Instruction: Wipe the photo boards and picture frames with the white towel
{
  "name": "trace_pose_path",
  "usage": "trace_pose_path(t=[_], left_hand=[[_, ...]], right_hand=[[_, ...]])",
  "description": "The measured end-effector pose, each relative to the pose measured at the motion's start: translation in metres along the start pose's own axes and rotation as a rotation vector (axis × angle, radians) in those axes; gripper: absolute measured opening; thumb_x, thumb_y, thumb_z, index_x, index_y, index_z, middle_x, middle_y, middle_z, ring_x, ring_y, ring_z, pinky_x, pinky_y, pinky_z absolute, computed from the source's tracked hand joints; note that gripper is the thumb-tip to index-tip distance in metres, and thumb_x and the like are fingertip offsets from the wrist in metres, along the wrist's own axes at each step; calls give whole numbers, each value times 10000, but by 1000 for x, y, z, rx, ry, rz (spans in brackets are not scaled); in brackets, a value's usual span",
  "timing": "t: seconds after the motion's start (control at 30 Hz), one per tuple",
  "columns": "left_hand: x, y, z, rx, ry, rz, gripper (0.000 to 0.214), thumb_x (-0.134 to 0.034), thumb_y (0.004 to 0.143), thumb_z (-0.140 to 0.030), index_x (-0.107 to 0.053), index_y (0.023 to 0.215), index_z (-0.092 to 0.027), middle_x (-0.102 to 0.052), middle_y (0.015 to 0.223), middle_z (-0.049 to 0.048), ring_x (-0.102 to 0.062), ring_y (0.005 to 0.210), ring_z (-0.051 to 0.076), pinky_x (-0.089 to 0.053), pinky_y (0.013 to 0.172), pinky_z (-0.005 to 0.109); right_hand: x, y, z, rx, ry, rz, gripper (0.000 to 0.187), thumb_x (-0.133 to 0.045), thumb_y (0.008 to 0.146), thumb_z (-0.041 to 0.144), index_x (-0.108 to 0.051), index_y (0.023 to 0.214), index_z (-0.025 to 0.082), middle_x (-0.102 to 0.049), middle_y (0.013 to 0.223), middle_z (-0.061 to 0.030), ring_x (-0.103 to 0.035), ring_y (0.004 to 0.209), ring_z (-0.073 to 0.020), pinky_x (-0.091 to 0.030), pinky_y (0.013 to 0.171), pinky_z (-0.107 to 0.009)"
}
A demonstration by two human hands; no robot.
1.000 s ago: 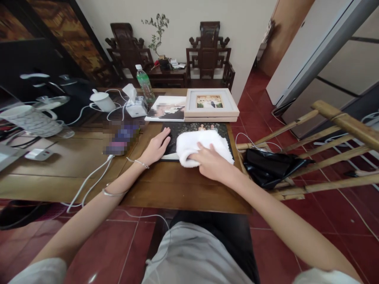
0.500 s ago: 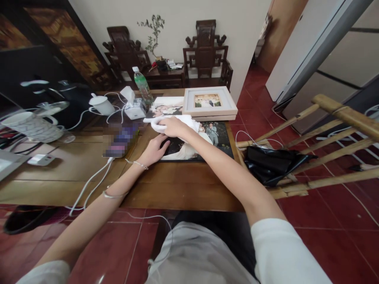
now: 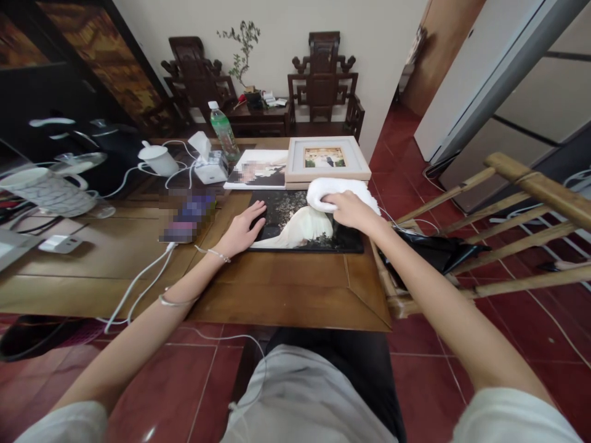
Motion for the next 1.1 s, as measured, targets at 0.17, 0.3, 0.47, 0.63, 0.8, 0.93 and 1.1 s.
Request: trace_pose_path(t=[0.17, 0.3, 0.47, 0.63, 0.8, 0.93, 1.1], left_hand=[[1, 0, 0, 6, -12, 1, 468, -426, 958, -355, -597, 1322, -118, -516, 1474, 149, -421, 1420, 285, -324, 1196, 502], [-2, 0, 2, 14, -15, 10, 480, -417, 959, -350, -585, 1331, -97, -494, 1488, 169, -405, 1429, 298, -310, 1201, 511], [-3, 0, 2, 0, -12, 7, 488, -408, 960, -358, -585, 1327, -89, -504, 1479, 173, -408, 1427, 292, -310, 1202, 499], [-1, 0, 1, 3, -25, 19, 487, -418, 962, -372, -582, 1328, -97, -495, 1485, 178, -409, 1427, 294, -302, 1202, 510], [-1, 0, 1, 10, -31, 30, 488, -419, 966, -374, -575, 1338, -100, -487, 1491, 182, -401, 1432, 294, -291, 1205, 511], [-1, 0, 1, 3, -17, 30, 481, -417, 965, -371, -574, 1343, -118, -493, 1491, 161, -402, 1433, 285, -296, 1202, 514], [-1, 0, 2, -2, 4, 31, 493, -408, 967, -379, -575, 1342, -107, -493, 1490, 164, -410, 1428, 282, -312, 1198, 498]], right_hand=[[-21, -56, 12, 33, -66, 29, 661, -398, 690, -46, -647, 1272, 146, -582, 1401, -158, -313, 1460, -334, -317, 1126, -598], [-35, -109, 38, 92, -16, 74, 688, -412, 647, -56, -668, 1237, 189, -503, 1486, -137, -197, 1497, -317, -238, 1170, -627], [-39, -134, 50, 161, -1, 139, 657, -413, 613, -53, -707, 1147, 193, -494, 1494, -131, -201, 1492, -310, -226, 1180, -622], [-21, -86, 32, 136, -7, 57, 668, -407, 642, -39, -691, 1195, 204, -629, 1358, -102, -405, 1416, -291, -326, 1146, -550], [-2, -26, 9, 135, 17, 20, 637, -410, 674, -4, -705, 1206, 184, -723, 1194, -75, -644, 1140, -271, -477, 975, -359], [3, 2, -9, 97, 22, -2, 666, -408, 669, -7, -697, 1232, 199, -700, 1249, -60, -631, 1153, -265, -468, 966, -340], [-2, 2, -7, 95, 12, -39, 653, -398, 686, -15, -686, 1244, 164, -701, 1242, -87, -627, 1164, -268, -462, 985, -355]])
Point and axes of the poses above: each hand's wrist, its own y-axis towards the middle knuckle, its own x-axis out of the back of the hand, z = x × y, the point moved 10 cm from there along y, towards the middle knuckle
